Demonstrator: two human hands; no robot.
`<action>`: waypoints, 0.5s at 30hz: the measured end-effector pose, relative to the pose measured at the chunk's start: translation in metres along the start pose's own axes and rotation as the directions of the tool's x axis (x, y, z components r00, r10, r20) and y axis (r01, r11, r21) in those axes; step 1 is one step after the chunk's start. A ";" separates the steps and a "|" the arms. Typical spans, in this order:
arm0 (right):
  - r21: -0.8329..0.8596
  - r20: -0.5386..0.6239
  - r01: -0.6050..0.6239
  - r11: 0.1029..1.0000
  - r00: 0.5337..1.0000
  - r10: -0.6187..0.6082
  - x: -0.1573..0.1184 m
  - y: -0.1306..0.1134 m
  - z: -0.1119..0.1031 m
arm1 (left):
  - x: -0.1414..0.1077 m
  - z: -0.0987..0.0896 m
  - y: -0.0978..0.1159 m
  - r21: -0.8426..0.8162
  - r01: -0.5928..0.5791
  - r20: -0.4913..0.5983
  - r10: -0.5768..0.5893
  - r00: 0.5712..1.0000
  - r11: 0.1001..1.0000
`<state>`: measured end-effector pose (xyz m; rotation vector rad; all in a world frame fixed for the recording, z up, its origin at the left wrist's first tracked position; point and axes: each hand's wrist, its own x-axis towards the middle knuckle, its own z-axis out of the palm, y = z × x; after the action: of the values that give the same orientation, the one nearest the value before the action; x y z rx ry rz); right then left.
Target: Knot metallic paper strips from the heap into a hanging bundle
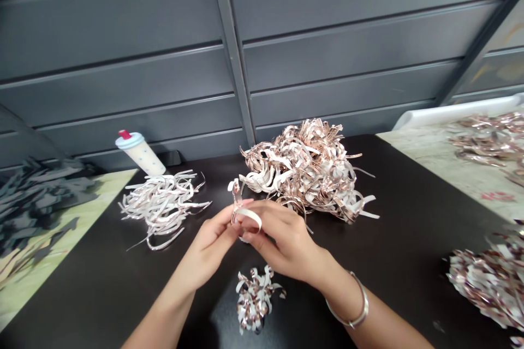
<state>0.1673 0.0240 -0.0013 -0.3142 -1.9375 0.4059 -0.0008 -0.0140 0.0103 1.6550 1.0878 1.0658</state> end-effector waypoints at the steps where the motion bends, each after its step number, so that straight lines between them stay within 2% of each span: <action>1: 0.022 0.030 0.018 1.000 0.999 -0.018 0.001 0.000 -0.003 | 0.000 0.000 0.001 -0.054 0.005 0.014 -0.004 1.000 0.999; 3: 0.050 0.055 0.038 0.998 0.998 -0.040 0.003 0.000 -0.007 | -0.001 0.001 0.001 -0.134 0.032 0.050 -0.026 0.998 0.990; 5: 0.003 0.040 0.060 0.998 0.997 -0.060 0.004 0.001 -0.008 | -0.002 0.002 0.001 -0.164 0.056 0.074 -0.045 0.996 0.985; 9: -0.122 0.028 0.121 0.985 0.993 -0.119 0.002 0.005 -0.005 | -0.004 0.001 -0.001 -0.095 0.041 0.039 -0.037 0.999 0.995; 12: -0.090 0.063 0.156 0.984 0.987 -0.151 0.002 0.008 -0.006 | -0.006 0.001 0.000 -0.071 0.024 0.033 -0.022 0.999 0.997; 15: -0.021 0.066 0.131 0.991 0.989 -0.129 0.002 0.009 -0.009 | -0.007 0.002 0.001 -0.083 0.008 0.056 -0.004 0.998 0.996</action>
<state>0.1755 0.0338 -0.0003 -0.1914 -2.0148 0.3097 -0.0010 -0.0212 0.0090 1.6050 0.9983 1.0409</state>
